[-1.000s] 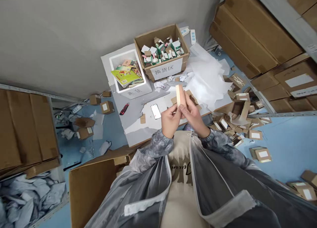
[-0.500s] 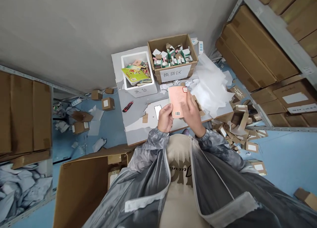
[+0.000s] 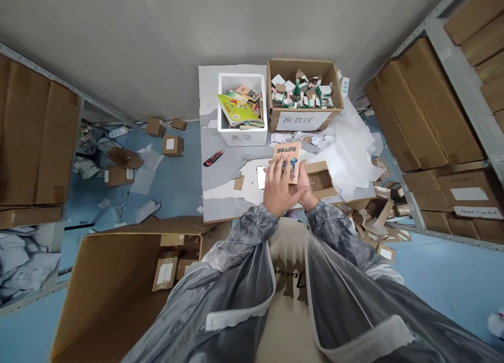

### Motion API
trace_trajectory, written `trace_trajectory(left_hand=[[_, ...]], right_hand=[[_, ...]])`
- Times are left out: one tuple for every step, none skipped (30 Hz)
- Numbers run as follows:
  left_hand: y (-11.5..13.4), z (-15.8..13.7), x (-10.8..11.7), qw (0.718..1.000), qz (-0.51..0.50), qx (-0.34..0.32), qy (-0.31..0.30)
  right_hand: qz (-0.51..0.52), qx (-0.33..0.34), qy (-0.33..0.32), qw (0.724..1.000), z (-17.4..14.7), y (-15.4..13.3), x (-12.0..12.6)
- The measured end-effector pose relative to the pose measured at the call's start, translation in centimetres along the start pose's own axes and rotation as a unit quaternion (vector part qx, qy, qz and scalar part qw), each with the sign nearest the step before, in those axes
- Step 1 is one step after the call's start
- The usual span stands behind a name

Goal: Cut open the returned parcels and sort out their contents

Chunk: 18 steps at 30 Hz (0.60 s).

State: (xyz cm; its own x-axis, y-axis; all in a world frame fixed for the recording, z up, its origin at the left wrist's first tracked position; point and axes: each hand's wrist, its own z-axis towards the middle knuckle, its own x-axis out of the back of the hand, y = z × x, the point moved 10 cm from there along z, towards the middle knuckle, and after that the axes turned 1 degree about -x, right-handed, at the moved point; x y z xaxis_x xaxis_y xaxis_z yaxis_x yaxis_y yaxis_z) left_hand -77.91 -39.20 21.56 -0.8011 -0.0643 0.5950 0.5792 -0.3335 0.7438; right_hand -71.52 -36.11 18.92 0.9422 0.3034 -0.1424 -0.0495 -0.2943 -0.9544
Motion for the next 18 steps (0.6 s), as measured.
trace_trajectory(left_hand=[[-2.4,0.3,0.5,0.998,-0.056,0.032,0.015],[-5.2,0.5,1.0,0.988,-0.126,0.080,0.036],[-8.2,0.7,1.4,0.967,-0.202,0.140,0.063],[-11.2,1.0,1.8,0.936,-0.274,0.203,0.089],[-13.9,1.5,2.0,0.895,-0.343,0.260,0.114],[-16.1,2.3,2.2,0.850,-0.408,0.304,0.136],[-17.9,3.7,2.5,0.807,-0.466,0.329,0.153],[-19.3,5.6,3.0,0.771,-0.514,0.337,0.165],[-20.4,7.8,3.7,0.747,-0.548,0.333,0.175],[-21.5,10.2,4.4,0.735,-0.565,0.329,0.183],[-22.7,12.4,5.0,0.733,-0.563,0.332,0.187],[-23.9,14.1,5.3,0.740,-0.545,0.349,0.185],[-25.1,15.3,5.3,0.750,-0.514,0.376,0.180],[-26.2,15.8,5.0,0.758,-0.481,0.404,0.174],[-27.0,15.7,4.3,0.763,-0.450,0.433,0.167],[-27.4,14.9,3.2,0.763,-0.425,0.459,0.163],[-27.3,13.6,1.7,0.768,-0.407,0.472,0.148],[-26.7,12.1,-0.2,0.775,-0.396,0.477,0.122]], right_hand=[[0.001,-0.015,-0.012,1.000,0.4,0.3,-0.1],[-0.002,-0.028,-0.024,0.999,0.8,0.7,-0.1],[-0.015,-0.038,-0.036,0.999,1.0,1.1,-0.1],[-0.044,-0.040,-0.047,0.997,1.2,1.5,0.1],[-0.083,-0.033,-0.050,0.995,1.2,1.9,0.5],[-0.127,-0.018,-0.042,0.991,1.2,2.3,1.2],[-0.169,0.000,-0.022,0.985,1.2,2.7,2.3],[-0.203,0.016,0.011,0.979,1.0,3.2,3.7],[-0.229,0.025,0.053,0.972,0.8,3.8,5.4],[-0.247,0.027,0.102,0.963,0.5,4.5,7.5],[-0.261,0.023,0.154,0.953,0.1,5.3,9.8],[-0.273,0.015,0.206,0.940,-0.4,6.0,12.4],[-0.285,0.007,0.256,0.924,-0.9,6.6,15.0],[-0.296,0.001,0.302,0.906,-1.5,7.0,17.5],[-0.302,-0.001,0.344,0.889,-2.1,7.3,20.0],[-0.301,-0.002,0.383,0.873,-2.8,7.4,22.3],[-0.295,-0.004,0.418,0.859,-3.4,7.5,24.4],[-0.283,-0.007,0.446,0.849,-4.0,7.6,26.2]])
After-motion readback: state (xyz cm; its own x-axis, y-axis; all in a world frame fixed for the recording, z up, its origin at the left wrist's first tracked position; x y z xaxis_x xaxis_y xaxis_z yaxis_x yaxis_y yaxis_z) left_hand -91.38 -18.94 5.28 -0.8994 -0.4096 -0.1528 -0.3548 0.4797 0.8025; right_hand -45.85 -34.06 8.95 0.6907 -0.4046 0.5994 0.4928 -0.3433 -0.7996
